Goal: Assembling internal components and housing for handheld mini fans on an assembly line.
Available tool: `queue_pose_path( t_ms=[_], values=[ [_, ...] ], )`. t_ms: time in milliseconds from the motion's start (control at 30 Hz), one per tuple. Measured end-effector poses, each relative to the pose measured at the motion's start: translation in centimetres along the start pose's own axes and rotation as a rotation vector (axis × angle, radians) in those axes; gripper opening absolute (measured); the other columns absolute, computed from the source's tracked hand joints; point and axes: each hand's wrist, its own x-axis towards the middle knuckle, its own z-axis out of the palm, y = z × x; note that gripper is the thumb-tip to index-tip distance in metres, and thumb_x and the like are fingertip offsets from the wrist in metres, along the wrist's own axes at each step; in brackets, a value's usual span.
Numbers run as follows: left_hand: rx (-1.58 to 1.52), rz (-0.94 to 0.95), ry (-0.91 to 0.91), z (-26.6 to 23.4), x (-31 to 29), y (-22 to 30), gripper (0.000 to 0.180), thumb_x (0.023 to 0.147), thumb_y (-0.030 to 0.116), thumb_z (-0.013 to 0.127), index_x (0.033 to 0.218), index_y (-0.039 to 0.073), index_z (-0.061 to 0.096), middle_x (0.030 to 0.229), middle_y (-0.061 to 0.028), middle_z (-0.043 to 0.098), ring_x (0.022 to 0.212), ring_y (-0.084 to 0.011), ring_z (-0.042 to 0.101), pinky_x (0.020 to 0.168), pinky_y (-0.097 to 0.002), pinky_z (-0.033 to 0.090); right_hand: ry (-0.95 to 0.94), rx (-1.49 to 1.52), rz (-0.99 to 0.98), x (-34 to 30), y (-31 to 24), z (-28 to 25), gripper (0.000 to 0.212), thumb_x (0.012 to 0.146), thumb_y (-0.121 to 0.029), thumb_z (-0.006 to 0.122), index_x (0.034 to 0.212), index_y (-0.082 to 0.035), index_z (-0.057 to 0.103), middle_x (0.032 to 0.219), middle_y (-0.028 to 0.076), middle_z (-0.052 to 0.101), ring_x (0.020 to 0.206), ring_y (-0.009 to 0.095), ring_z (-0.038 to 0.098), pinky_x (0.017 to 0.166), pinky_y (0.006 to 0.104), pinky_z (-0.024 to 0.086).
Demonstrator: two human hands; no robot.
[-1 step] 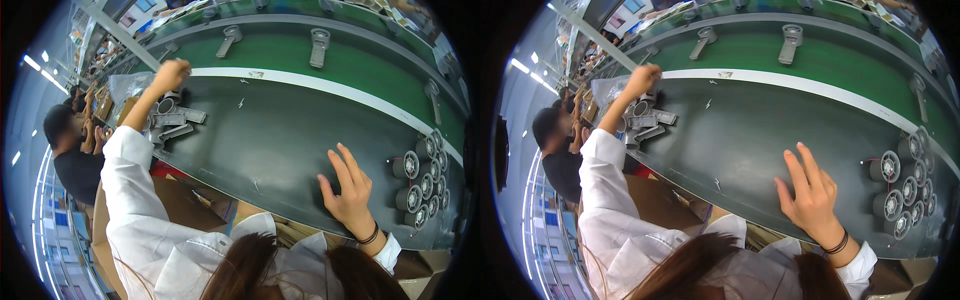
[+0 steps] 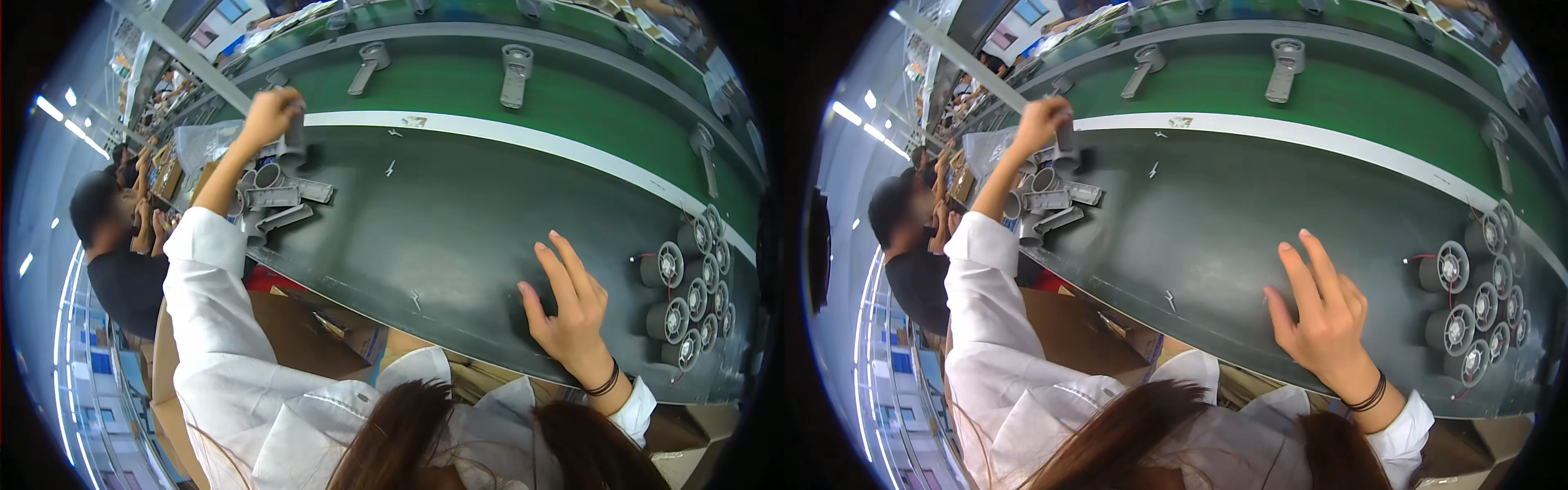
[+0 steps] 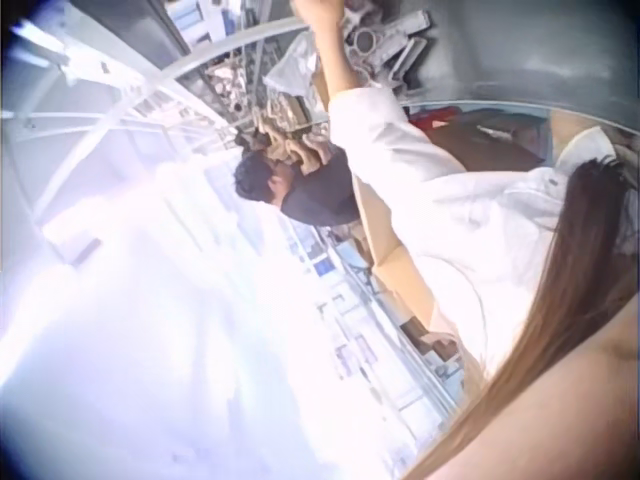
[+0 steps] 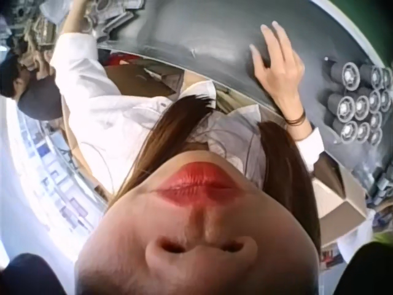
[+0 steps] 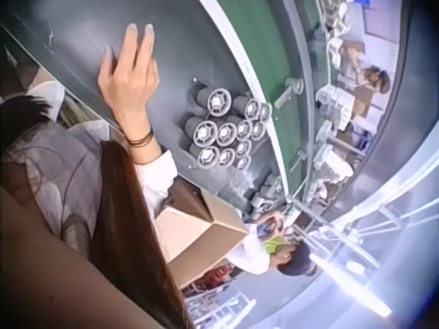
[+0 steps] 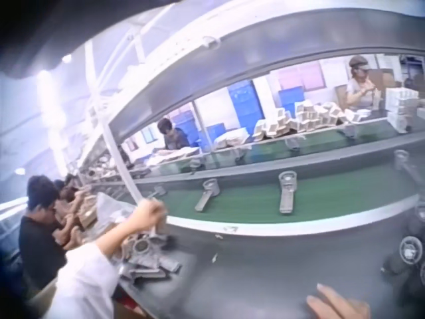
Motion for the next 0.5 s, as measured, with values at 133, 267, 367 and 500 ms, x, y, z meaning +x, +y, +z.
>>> queue_pose_path(
  t_ms=[133,267,367,500],
  values=[
    [-0.827,-0.278,0.21,-3.6,2.9,3.5,0.014,0.084,0.006,0.059,0.097,0.001,0.062,0.084,-0.0023,0.063,0.075,-0.0115,0.059,0.065,-0.026,0.048,0.1,0.037,-0.054,-0.3,0.0,-0.1,0.053,0.064,-0.004,0.074,0.114,0.003,0.057,0.121,0.022,0.056,0.082,0.03,0.065,0.069,0.03,0.051],
    [-1.443,-0.317,0.132,-1.9,3.3,11.9,0.017,0.091,0.005,0.05,0.105,0.001,0.057,0.093,-0.0029,0.061,0.08,-0.0109,0.058,0.068,-0.0257,0.049,0.096,0.361,0.211,0.3,-0.1,-0.7,0.082,0.064,-0.01,0.079,0.135,0.002,0.038,0.132,0.024,0.046,0.092,0.023,0.064,0.075,0.0299,0.051],
    [-1.743,-0.499,-0.121,1.7,1.3,19.2,0.019,0.091,0.004,0.046,0.107,-0.002,0.053,0.094,-0.0076,0.06,0.08,-0.0134,0.059,0.066,-0.0242,0.05,0.221,0.797,0.323,0.9,0.6,-0.4,0.102,0.059,-0.012,0.085,0.141,0.0,0.026,0.138,0.024,0.04,0.093,0.024,0.063,0.077,0.0314,0.051],
    [-1.979,-0.709,-0.719,5.2,-1.5,27.1,0.021,0.088,0.0,0.041,0.106,-0.003,0.052,0.093,-0.0143,0.059,0.076,-0.0196,0.062,0.069,-0.0275,0.054,0.295,0.804,0.26,0.7,1.2,0.6,0.102,0.057,-0.016,0.087,0.14,-0.001,0.029,0.132,0.02,0.047,0.098,0.022,0.062,0.082,0.0319,0.05]
  ],
)
